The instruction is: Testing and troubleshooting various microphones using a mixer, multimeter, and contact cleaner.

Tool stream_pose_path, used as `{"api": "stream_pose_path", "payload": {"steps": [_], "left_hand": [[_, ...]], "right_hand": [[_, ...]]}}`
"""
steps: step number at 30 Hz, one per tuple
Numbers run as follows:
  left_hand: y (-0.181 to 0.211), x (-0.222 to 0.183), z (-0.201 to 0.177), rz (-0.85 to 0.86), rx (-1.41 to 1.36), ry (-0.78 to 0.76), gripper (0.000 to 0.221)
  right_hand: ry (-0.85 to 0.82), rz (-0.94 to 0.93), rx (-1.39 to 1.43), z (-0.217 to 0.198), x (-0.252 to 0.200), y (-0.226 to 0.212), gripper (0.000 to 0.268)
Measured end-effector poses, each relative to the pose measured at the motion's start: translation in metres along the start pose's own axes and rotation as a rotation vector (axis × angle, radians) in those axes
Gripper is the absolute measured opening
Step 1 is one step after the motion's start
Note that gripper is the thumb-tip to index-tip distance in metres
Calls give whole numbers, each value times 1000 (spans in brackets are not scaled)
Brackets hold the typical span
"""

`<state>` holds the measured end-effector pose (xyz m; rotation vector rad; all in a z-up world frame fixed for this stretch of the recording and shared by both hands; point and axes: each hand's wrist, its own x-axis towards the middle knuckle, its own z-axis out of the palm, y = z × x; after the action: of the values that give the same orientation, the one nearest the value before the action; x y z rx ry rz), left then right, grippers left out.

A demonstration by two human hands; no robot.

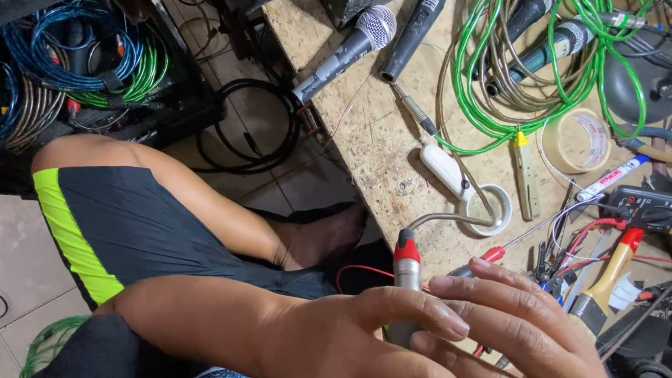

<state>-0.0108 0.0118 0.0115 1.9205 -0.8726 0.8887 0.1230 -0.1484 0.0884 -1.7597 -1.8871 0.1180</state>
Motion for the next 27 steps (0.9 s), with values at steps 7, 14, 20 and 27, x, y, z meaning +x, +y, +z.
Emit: {"api": "stream_pose_path", "payload": {"steps": [7, 14, 20, 27], "left_hand": [[-2, -1, -1, -3, -9, 21, 43], [-3, -6, 1, -12, -39, -11, 46], [-9, 0, 2, 3, -207, -8, 51], [-27, 39, 9, -387, -781, 1138, 61]], "right_hand": [[26, 21, -11, -4, -3, 6, 25], [204, 223, -201, -22, -60, 50, 39], [-84, 163, -131, -16, -9, 36, 43], [-185, 164, 282, 28, 24, 53, 30]]}}
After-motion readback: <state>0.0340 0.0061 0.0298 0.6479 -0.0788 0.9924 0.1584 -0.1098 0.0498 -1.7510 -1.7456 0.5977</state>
